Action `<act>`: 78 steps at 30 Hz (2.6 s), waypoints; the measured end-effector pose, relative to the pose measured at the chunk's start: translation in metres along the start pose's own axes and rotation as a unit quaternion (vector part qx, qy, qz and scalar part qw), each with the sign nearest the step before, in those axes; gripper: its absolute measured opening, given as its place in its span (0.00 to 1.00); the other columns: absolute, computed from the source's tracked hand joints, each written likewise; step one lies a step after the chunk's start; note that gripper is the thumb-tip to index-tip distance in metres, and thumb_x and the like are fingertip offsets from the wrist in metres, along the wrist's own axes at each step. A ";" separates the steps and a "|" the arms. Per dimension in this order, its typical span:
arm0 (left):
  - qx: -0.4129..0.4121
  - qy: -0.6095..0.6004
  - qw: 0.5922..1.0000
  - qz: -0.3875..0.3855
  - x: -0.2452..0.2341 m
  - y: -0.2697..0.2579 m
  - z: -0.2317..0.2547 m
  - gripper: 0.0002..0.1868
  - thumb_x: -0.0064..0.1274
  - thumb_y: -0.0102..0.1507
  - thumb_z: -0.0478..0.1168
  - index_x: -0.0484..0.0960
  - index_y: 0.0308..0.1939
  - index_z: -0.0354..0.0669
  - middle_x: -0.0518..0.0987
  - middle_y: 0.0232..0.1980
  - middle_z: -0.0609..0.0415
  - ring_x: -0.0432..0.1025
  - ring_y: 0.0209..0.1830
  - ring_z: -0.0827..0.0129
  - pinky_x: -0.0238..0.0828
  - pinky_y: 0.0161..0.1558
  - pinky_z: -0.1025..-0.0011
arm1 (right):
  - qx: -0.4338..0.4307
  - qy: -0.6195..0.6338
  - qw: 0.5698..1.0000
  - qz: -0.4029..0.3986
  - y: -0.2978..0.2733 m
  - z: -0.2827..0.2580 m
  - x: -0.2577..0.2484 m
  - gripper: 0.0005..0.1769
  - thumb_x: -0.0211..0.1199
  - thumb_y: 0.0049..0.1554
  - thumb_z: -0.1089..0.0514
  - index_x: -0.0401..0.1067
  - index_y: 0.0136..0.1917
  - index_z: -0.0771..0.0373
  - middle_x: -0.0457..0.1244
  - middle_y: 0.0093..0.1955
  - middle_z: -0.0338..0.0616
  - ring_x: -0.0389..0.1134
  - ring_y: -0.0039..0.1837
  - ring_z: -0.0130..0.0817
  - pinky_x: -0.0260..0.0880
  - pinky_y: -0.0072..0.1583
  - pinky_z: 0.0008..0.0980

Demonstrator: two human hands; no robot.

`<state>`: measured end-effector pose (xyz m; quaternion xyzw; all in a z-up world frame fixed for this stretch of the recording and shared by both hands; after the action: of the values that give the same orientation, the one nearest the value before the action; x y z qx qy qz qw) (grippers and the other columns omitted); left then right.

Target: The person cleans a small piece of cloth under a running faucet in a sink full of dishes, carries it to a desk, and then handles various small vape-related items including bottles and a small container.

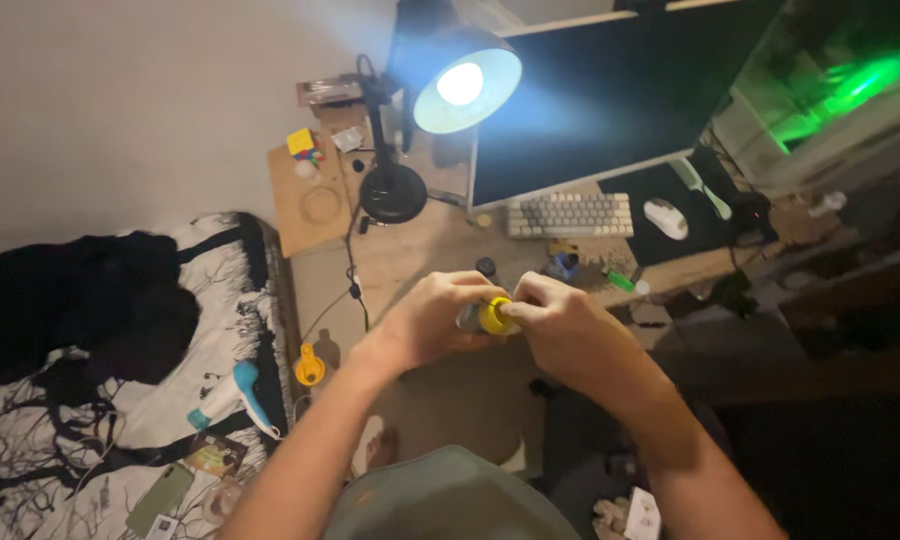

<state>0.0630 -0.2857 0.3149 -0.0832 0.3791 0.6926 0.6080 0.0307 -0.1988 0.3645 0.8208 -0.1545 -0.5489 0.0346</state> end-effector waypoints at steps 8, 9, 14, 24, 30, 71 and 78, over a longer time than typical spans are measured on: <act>-0.034 -0.021 0.999 0.016 -0.005 -0.008 -0.009 0.21 0.71 0.51 0.40 0.85 0.47 0.42 0.83 0.45 0.50 0.78 0.43 0.52 0.75 0.46 0.62 | 0.064 -0.069 0.992 -0.079 0.036 0.010 0.024 0.05 0.62 0.47 0.66 0.78 0.38 0.67 0.67 0.45 0.56 0.70 0.49 0.54 0.70 0.51 0.47; -0.049 -0.033 0.998 0.010 -0.005 -0.011 -0.012 0.21 0.70 0.51 0.40 0.85 0.48 0.42 0.83 0.44 0.50 0.78 0.43 0.53 0.75 0.45 0.63 | 0.058 -0.068 0.992 -0.090 0.041 0.009 0.026 0.06 0.62 0.47 0.66 0.79 0.37 0.65 0.67 0.45 0.55 0.71 0.48 0.53 0.70 0.51 0.46; -0.057 -0.011 0.996 0.064 -0.017 -0.017 -0.021 0.19 0.72 0.51 0.41 0.86 0.44 0.42 0.84 0.44 0.52 0.79 0.42 0.57 0.75 0.45 0.65 | 0.069 0.010 0.997 -0.031 0.053 0.015 0.014 0.05 0.63 0.48 0.63 0.79 0.38 0.62 0.69 0.40 0.51 0.72 0.46 0.49 0.70 0.49 0.43; -0.088 0.030 0.991 0.099 -0.015 -0.020 -0.023 0.22 0.71 0.52 0.45 0.87 0.47 0.45 0.84 0.47 0.54 0.79 0.44 0.58 0.75 0.46 0.65 | 0.026 0.057 0.998 -0.031 0.063 0.030 0.025 0.08 0.66 0.42 0.67 0.83 0.35 0.60 0.68 0.37 0.46 0.71 0.39 0.46 0.71 0.45 0.40; -0.108 0.026 0.985 0.128 -0.010 -0.022 -0.019 0.23 0.71 0.53 0.46 0.85 0.49 0.44 0.84 0.47 0.53 0.79 0.44 0.57 0.75 0.47 0.66 | 0.104 0.096 0.990 -0.005 0.055 0.040 0.011 0.11 0.71 0.42 0.63 0.75 0.38 0.67 0.68 0.38 0.48 0.73 0.39 0.42 0.71 0.43 0.38; -0.274 0.015 0.887 0.371 -0.218 -0.170 -0.328 0.22 0.66 0.59 0.35 0.79 0.57 0.43 0.79 0.53 0.50 0.77 0.53 0.58 0.76 0.51 0.65 | 0.225 0.393 0.854 0.257 0.361 0.347 0.329 0.17 0.59 0.69 0.49 0.68 0.42 0.61 0.60 0.31 0.33 0.61 0.32 0.23 0.61 0.35 0.28; -0.277 -0.018 0.892 0.356 -0.215 -0.168 -0.331 0.22 0.65 0.59 0.35 0.79 0.57 0.42 0.79 0.54 0.49 0.78 0.51 0.59 0.76 0.45 0.68 | 0.197 0.423 0.844 0.265 0.357 0.313 0.304 0.14 0.58 0.71 0.50 0.72 0.48 0.60 0.59 0.34 0.31 0.57 0.34 0.22 0.56 0.35 0.27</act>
<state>0.1540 -0.6650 0.1368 -0.0947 0.1651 0.9411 0.2796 -0.2251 -0.5915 0.0508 0.8908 -0.4410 -0.0760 0.0782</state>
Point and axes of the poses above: each hand's wrist, its own y-axis towards the middle knuckle, its own x-axis out of the palm, z = x × y, the point moved 10 cm from there along y, towards the middle knuckle
